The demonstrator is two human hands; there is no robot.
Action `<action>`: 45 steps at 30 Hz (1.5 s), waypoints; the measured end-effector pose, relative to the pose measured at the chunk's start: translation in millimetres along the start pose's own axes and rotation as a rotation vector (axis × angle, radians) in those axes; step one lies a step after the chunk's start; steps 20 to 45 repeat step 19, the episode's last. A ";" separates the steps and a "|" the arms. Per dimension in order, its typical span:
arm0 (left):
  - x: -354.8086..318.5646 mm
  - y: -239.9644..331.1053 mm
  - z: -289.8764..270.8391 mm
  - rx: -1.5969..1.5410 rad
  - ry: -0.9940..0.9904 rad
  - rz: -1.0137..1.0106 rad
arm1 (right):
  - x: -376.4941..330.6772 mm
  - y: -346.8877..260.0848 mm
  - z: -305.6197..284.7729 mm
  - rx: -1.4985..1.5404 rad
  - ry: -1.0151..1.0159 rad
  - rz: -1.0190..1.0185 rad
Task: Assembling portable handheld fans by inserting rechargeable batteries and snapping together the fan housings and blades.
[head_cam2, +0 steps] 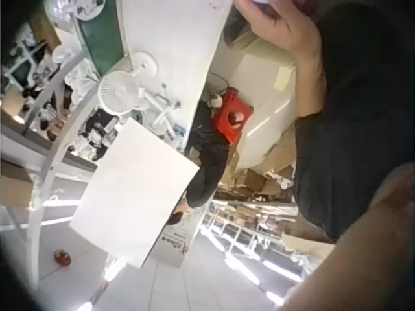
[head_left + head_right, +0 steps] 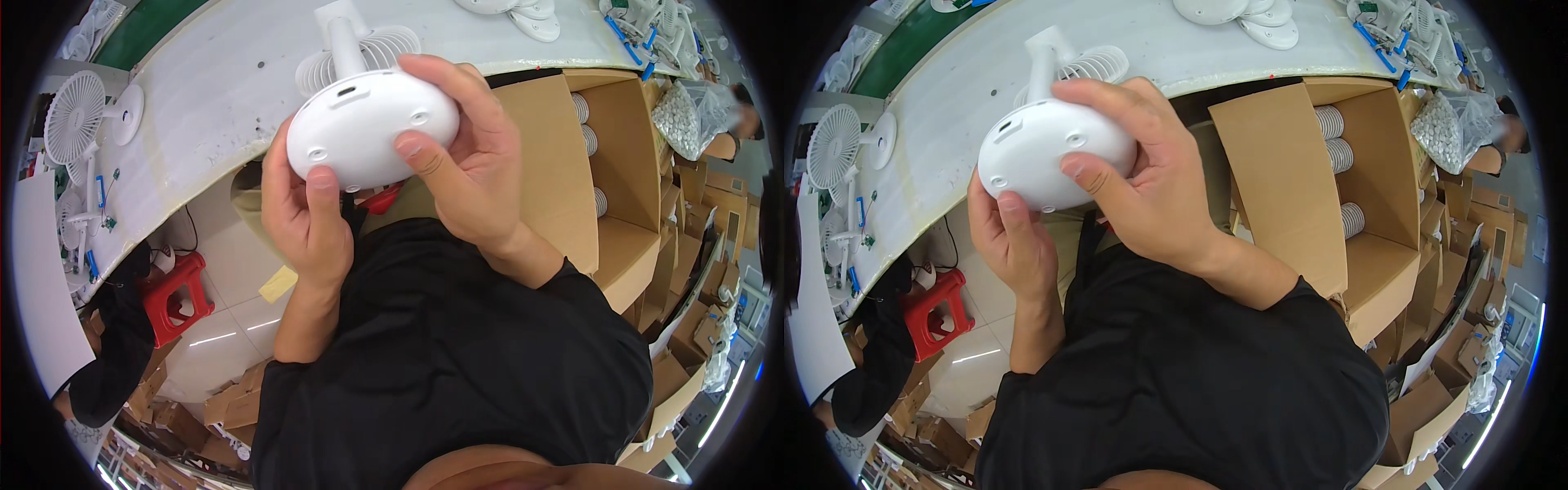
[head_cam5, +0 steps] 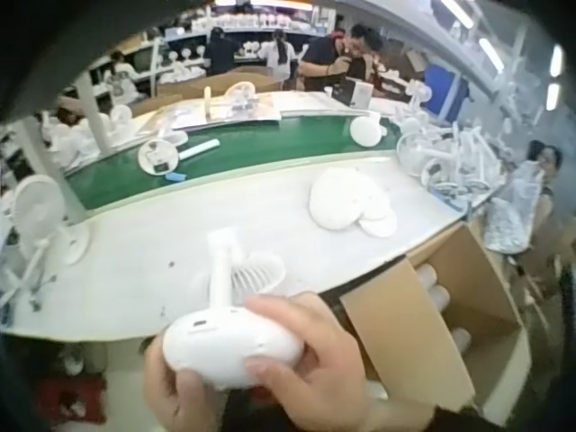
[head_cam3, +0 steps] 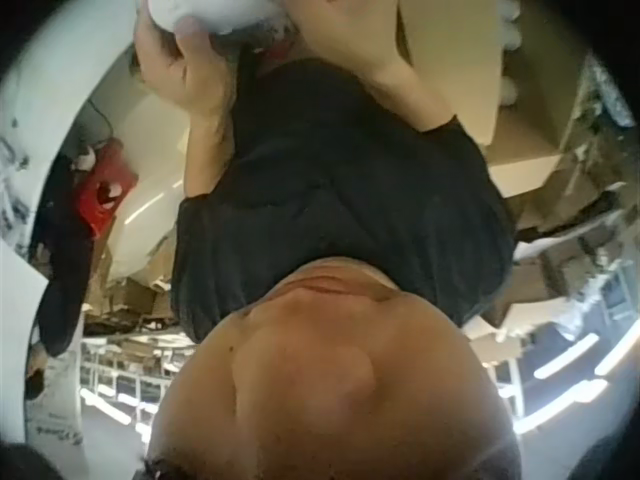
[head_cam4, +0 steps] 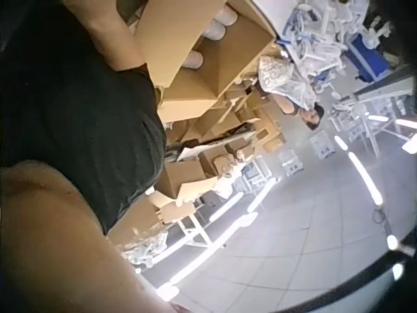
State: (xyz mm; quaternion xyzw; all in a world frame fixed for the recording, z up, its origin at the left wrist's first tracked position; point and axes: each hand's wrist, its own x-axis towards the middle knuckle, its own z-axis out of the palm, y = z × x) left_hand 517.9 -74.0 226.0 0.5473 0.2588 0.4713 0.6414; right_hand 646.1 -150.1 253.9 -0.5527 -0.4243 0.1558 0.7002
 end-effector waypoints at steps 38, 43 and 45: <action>-2.9 -18.2 -26.4 -0.035 -0.255 -0.014 | 6.5 -3.1 0.5 -0.195 -0.155 -0.185; -2.9 -18.2 -26.4 -0.035 -0.255 -0.014 | 6.5 -3.1 0.5 -0.195 -0.155 -0.185; -2.9 -18.2 -26.4 -0.035 -0.255 -0.014 | 6.5 -3.1 0.5 -0.195 -0.155 -0.185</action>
